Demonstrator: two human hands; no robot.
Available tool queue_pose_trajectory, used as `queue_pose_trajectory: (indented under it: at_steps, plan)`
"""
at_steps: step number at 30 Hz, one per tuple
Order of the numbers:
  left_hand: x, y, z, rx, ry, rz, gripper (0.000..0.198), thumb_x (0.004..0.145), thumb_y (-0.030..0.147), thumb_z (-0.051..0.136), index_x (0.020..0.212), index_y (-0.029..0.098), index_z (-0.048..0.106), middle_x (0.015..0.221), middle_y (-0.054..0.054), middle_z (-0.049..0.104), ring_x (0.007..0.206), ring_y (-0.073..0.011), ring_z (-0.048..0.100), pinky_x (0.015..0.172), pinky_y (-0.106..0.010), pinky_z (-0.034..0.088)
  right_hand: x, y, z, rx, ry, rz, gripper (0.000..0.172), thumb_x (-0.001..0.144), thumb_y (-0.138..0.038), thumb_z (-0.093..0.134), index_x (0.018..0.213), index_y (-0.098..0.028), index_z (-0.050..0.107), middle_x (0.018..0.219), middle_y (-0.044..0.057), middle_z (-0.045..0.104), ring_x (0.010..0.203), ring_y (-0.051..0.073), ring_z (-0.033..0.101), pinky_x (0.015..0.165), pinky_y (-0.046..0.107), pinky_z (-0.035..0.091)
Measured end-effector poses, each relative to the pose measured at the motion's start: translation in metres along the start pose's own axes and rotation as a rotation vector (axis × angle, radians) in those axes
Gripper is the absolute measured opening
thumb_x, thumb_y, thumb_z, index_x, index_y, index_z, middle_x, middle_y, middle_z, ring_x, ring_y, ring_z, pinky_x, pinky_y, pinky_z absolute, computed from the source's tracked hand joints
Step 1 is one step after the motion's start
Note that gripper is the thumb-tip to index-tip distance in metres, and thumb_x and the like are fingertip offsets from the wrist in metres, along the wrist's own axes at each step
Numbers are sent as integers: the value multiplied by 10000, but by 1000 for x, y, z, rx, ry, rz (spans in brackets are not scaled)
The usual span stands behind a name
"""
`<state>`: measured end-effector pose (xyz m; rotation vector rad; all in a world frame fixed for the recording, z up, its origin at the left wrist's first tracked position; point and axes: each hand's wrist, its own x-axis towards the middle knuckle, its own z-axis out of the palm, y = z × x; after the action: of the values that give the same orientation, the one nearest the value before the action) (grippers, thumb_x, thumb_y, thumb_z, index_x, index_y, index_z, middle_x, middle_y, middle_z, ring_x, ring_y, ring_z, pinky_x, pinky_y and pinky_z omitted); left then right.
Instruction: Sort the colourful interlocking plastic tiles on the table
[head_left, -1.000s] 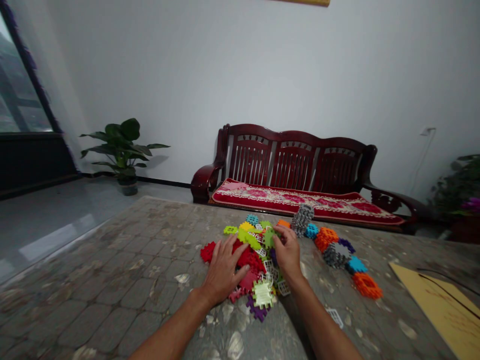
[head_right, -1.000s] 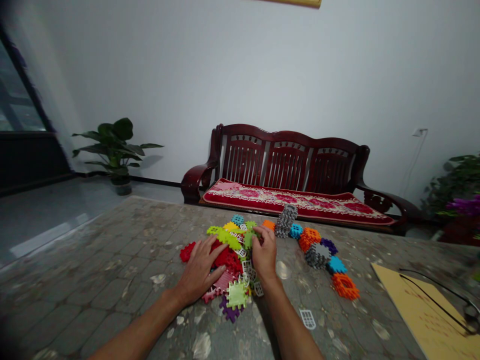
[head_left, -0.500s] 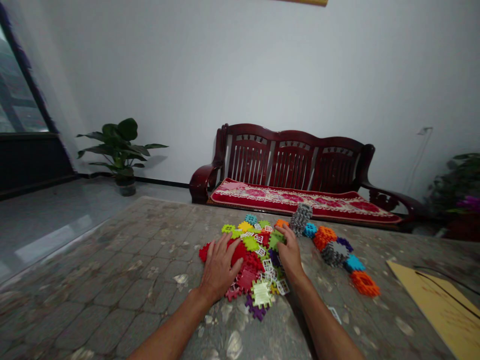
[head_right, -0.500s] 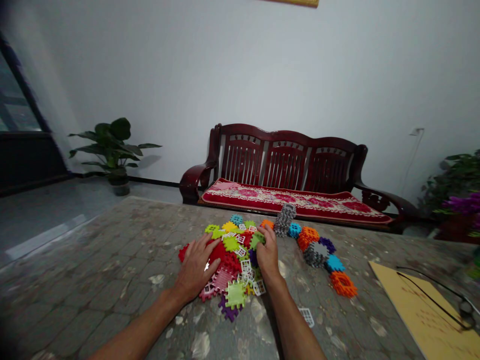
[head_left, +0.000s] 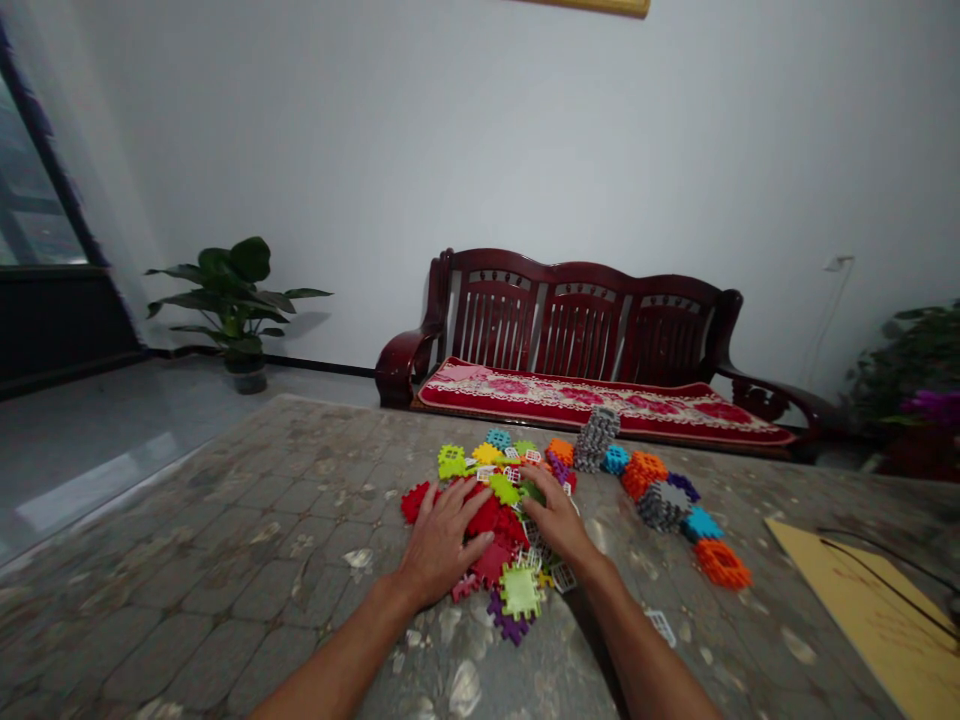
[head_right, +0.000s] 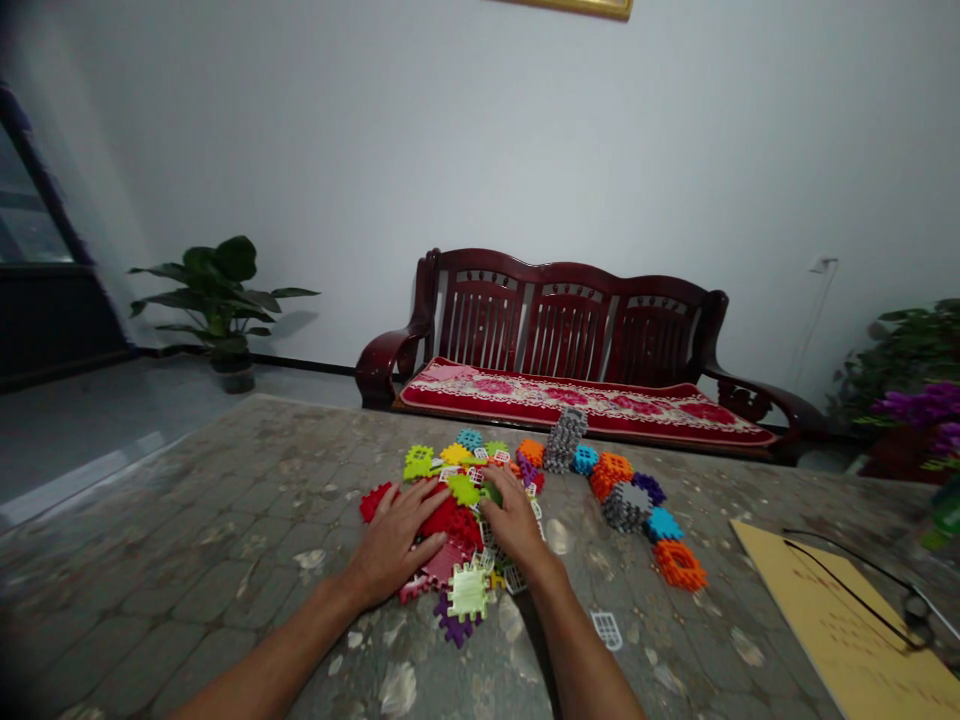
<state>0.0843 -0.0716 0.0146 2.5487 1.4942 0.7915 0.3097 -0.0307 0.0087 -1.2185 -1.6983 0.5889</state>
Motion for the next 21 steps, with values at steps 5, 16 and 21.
queue_pose_trajectory:
  at_steps: [5,16,21]
  plan:
    - [-3,4,0,-16,-5,62,656,815,450,634,1426,291,457,1497,-99,472,1379,-284,413,1183,-609,96,-5,-10,-5,-273,-66,-61,464,779,-341,653,1235,-253,657,1370,80,587,1320,288,462,1142,486,294]
    - [1,-2,-1,-120,136,-123,491,713,45,487,1144,238,624,1263,-67,667,1214,-226,569,1150,-505,283,-9,-12,-14,-549,44,79,491,846,-399,555,1310,-243,582,1465,93,466,1369,287,384,1132,460,292]
    - [3,4,-11,-8,200,-278,465,817,219,535,1280,248,567,1395,-86,575,1348,-271,441,1167,-548,191,-9,1,-29,-514,43,321,664,874,-551,463,1428,-183,462,1489,179,411,1401,358,328,1114,537,260]
